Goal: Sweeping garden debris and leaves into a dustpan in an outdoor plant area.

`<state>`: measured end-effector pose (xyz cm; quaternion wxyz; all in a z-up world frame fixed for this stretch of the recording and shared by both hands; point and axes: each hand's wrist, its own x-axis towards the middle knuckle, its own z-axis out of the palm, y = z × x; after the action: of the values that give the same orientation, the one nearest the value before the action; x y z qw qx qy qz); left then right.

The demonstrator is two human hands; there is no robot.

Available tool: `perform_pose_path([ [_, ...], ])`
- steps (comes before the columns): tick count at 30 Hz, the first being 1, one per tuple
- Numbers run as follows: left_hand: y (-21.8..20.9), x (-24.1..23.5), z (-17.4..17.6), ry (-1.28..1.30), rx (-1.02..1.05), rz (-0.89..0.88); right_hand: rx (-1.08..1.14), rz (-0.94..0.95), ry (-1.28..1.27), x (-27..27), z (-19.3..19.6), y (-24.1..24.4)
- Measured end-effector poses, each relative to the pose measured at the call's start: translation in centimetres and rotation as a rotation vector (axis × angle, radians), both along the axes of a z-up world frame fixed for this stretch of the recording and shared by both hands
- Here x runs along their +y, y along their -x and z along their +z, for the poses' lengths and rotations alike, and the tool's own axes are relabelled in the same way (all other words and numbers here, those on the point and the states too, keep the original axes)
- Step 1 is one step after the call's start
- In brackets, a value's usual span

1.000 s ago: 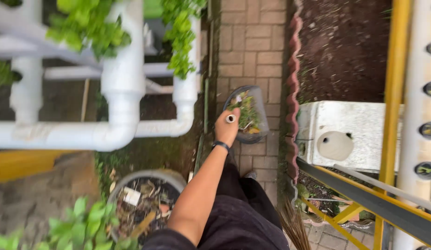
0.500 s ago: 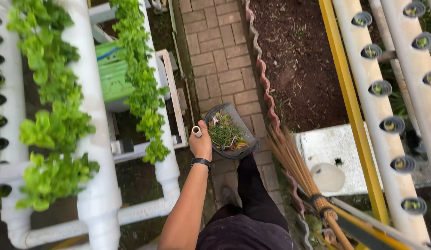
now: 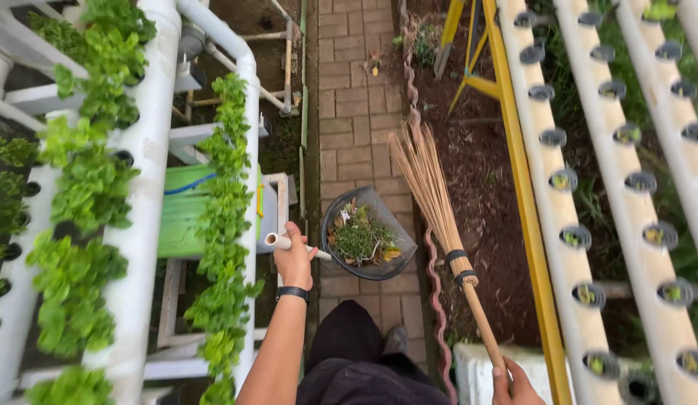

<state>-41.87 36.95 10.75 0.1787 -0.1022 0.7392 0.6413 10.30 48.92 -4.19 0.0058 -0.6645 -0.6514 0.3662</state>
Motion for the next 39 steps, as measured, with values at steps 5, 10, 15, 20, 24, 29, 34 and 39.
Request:
perform_pose_path([
  [5, 7.5, 7.4, 0.2, -0.089, -0.016, 0.03, -0.236, 0.09, 0.109, 10.3, 9.9, 13.6],
  [10, 16.6, 14.5, -3.2, -0.128, -0.004, 0.006, -0.381, 0.055, 0.131, 17.0, 17.3, 27.8],
  [15, 27.0, 22.2, -8.6, -0.094, 0.029, 0.025, -0.37, 0.002, 0.208, 24.3, 14.5, 36.7],
  [20, 33.5, 27.7, -7.0, -0.022, 0.012, 0.06, -0.376, -0.007, 0.204, 30.1, 16.7, 44.0],
  [24, 38.5, 30.5, -7.6, 0.003, 0.02, 0.083, -0.4, 0.053, 0.101, 35.4, 18.3, 50.6],
  [29, 43.4, 34.9, -8.8, -0.025, -0.021, 0.137, -0.426, 0.199, 0.039, 46.4, 20.7, 63.4],
  [34, 47.7, 41.8, -9.5, 0.067, -0.053, 0.191, -0.382, 0.523, -0.17, 62.9, 14.5, 77.7],
  [39, 50.8, 48.9, -12.1, 0.174, -0.075, 0.235, -0.388, 0.787, -0.24, 77.9, 10.2, 94.1],
])
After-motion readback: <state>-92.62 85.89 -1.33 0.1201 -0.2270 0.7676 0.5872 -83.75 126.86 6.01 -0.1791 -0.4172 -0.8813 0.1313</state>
